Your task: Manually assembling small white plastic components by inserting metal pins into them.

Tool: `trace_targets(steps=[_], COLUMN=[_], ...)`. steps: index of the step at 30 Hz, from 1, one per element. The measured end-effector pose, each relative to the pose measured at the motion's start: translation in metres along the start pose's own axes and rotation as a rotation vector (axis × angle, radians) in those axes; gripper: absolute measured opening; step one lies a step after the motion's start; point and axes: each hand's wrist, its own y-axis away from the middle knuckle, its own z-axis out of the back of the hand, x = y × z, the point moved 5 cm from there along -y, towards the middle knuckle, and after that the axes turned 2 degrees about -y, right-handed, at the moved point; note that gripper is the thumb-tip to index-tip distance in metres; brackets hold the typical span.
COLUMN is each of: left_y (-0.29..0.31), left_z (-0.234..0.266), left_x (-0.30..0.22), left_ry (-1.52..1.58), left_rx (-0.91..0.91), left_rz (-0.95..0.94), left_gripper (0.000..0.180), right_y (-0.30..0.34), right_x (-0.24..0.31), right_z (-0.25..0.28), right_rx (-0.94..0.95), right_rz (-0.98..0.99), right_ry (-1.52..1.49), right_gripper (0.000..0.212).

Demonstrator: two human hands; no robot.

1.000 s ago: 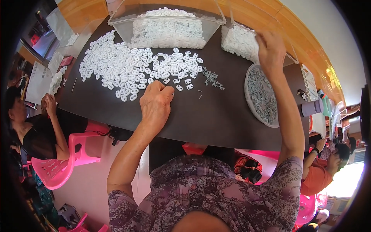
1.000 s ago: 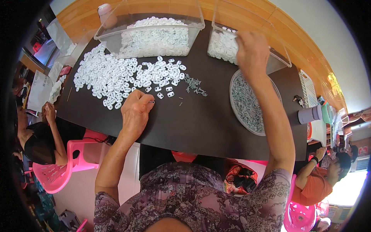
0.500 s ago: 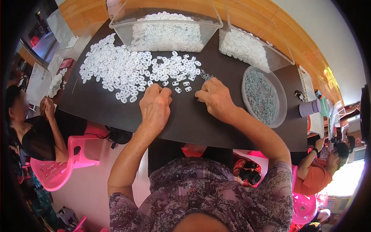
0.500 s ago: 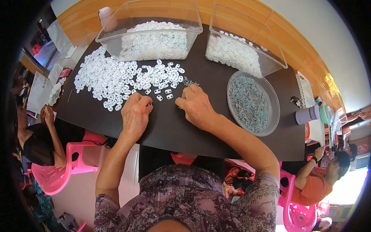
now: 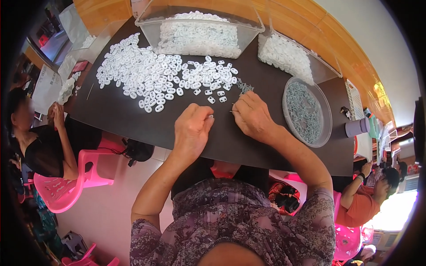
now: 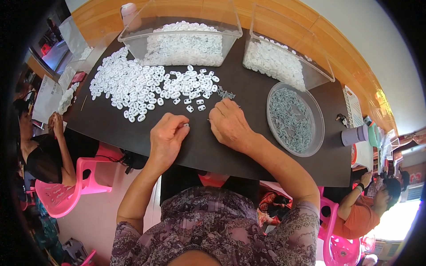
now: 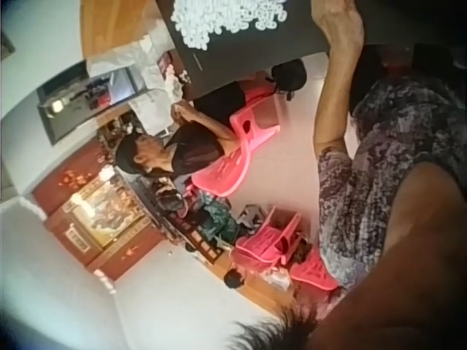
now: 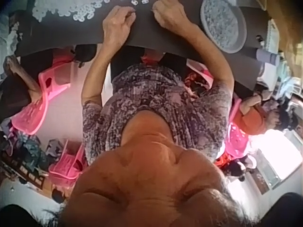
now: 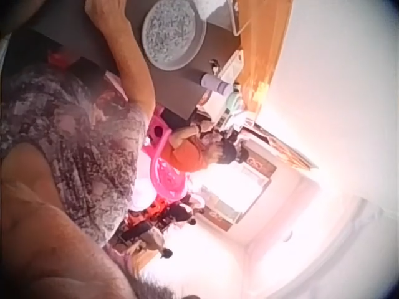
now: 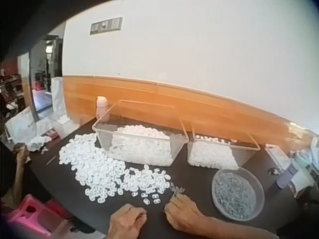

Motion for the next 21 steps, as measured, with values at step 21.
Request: trace_targets(steps=[21], left_y=[0.029], left_z=[-0.013], left_x=[-0.002], left_ry=[0.928], left_rx=[0.13], left_rz=[0.635], left_gripper=[0.012], right_y=[0.012], right_x=[0.029], right_z=[0.002], right_rx=[0.009], right_rz=[-0.622], right_ry=[-0.742], right_gripper=[0.015])
